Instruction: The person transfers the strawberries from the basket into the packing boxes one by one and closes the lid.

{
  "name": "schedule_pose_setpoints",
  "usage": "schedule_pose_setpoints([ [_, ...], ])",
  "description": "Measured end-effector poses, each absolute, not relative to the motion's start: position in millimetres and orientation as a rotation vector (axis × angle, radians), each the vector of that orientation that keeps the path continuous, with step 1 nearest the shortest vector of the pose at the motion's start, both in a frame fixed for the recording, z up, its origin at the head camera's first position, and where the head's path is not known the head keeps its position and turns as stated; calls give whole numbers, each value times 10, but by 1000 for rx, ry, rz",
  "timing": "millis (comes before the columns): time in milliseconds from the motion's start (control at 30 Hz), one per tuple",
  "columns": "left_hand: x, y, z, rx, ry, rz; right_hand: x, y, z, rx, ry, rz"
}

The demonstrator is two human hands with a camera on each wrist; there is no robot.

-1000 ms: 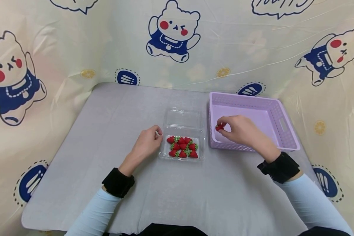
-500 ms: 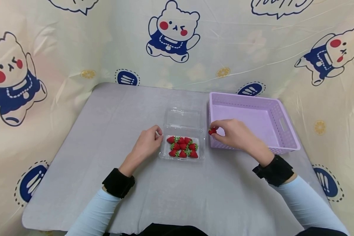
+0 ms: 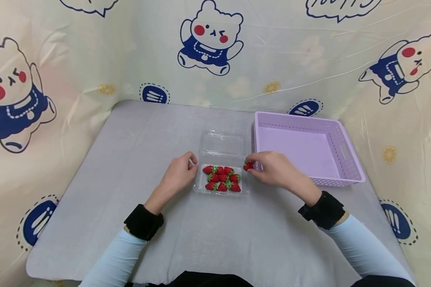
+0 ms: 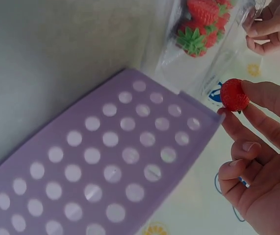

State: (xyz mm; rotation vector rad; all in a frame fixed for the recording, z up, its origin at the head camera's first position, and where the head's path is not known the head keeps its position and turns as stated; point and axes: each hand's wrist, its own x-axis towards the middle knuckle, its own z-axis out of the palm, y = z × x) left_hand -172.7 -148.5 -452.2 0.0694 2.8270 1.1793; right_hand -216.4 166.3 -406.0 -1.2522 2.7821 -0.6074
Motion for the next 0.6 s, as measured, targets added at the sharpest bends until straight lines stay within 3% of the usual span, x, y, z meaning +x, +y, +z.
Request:
schedule_pose_setpoints([
  [600,-1728,-1487,-4534,75,2826,1188,-2111,1456,-4284,-1291,2786,-560],
])
